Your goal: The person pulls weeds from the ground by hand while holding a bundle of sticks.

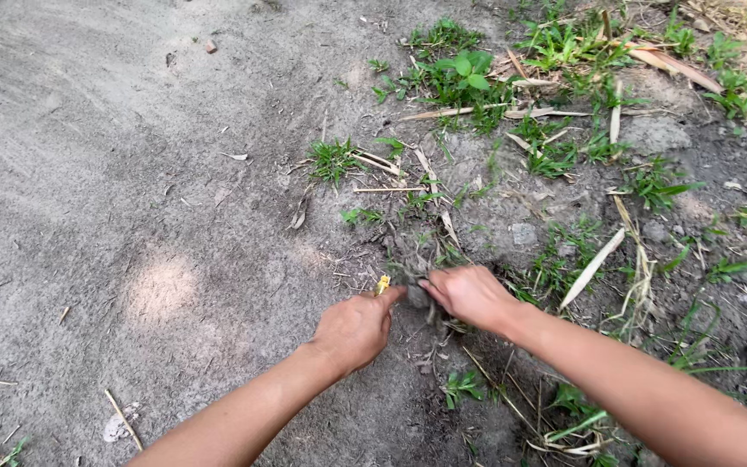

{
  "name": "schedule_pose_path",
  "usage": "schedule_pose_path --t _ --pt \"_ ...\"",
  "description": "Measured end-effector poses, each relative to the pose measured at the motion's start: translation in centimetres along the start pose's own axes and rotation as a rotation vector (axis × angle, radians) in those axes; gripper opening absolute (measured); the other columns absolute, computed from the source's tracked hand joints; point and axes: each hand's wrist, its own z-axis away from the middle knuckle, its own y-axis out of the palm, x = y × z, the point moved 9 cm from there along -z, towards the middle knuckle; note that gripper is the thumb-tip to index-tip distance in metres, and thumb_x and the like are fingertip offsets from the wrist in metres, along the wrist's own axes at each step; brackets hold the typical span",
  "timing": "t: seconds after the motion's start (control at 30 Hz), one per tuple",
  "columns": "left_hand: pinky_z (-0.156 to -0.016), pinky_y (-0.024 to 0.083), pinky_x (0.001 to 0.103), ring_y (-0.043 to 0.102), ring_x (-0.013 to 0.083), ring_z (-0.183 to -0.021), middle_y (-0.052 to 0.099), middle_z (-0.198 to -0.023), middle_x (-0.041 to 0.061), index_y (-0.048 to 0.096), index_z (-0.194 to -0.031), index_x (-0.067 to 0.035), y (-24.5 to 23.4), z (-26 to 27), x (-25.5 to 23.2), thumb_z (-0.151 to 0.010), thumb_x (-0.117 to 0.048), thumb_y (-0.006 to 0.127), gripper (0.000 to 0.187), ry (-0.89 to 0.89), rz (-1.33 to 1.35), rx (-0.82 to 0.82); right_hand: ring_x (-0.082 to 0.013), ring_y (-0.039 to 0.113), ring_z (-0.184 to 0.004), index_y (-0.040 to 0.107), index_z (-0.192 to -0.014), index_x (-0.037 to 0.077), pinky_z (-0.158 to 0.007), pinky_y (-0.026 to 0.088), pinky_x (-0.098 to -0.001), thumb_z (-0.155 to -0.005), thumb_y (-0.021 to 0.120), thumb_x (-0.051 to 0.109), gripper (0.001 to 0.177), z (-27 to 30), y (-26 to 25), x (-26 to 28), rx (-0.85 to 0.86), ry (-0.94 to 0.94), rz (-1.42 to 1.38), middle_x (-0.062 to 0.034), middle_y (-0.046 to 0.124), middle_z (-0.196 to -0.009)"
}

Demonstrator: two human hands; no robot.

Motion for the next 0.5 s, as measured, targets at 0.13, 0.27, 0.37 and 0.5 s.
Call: schedule_pose_path --t 0.13,0.27,0.37,0.5 --pt "-0.077 0.061 0.047 0.073 0.0306 -0.088 0.070 -0.104 0.017 0.048 -0.149 -0.023 -0.3 -0.1 -0.7 -0.098 -0.012 0.042 0.052 0.008 0.009 -0.028 -0.0308 0.060 -0.044 0.061 -0.081 0.005 -0.043 0.052 -0.0460 -0.101 0.057 0.032 0.034 5.2 -2.3 -0.8 0.106 -0.061 0.034 -0.0145 0.062 -0.057" --pt "-0.081 0.059 0.050 0.072 0.0342 -0.092 0.070 -0.106 0.017 0.046 -0.150 -0.025 0.0 -0.6 -0.7 -0.097 -0.015 0.044 0.054 0.006 0.001 -0.024 -0.0315 0.063 -0.049 0.060 -0.075 0.007 -0.050 0.053 -0.0458 -0.105 0.054 0.038 0.044 9.9 -2.1 -3.0 0.420 0.105 0.052 -0.0127 0.062 -0.061" --pt "-0.083 0.058 0.052 0.071 0.0369 -0.094 0.071 -0.108 0.018 0.048 -0.149 -0.025 -0.1 -1.1 -0.9 -0.096 -0.016 0.046 0.053 0.032 0.006 -0.052 -0.0353 0.065 -0.055 0.061 -0.075 0.006 -0.050 0.054 -0.0480 -0.098 0.055 0.037 0.039 9.8 -7.4 -1.8 0.049 -0.062 0.151 -0.0153 0.064 -0.058" --pt "-0.082 0.059 0.052 0.071 0.0382 -0.091 0.068 -0.110 0.019 0.048 -0.148 -0.026 0.2 -1.5 -0.9 -0.097 -0.018 0.047 0.052 0.048 -0.012 -0.082 -0.0341 0.068 -0.064 0.062 -0.085 0.010 -0.061 0.057 -0.0477 -0.105 0.045 0.050 0.047 9.4 -5.2 -3.4 0.472 0.252 0.235 -0.0151 0.067 -0.069"
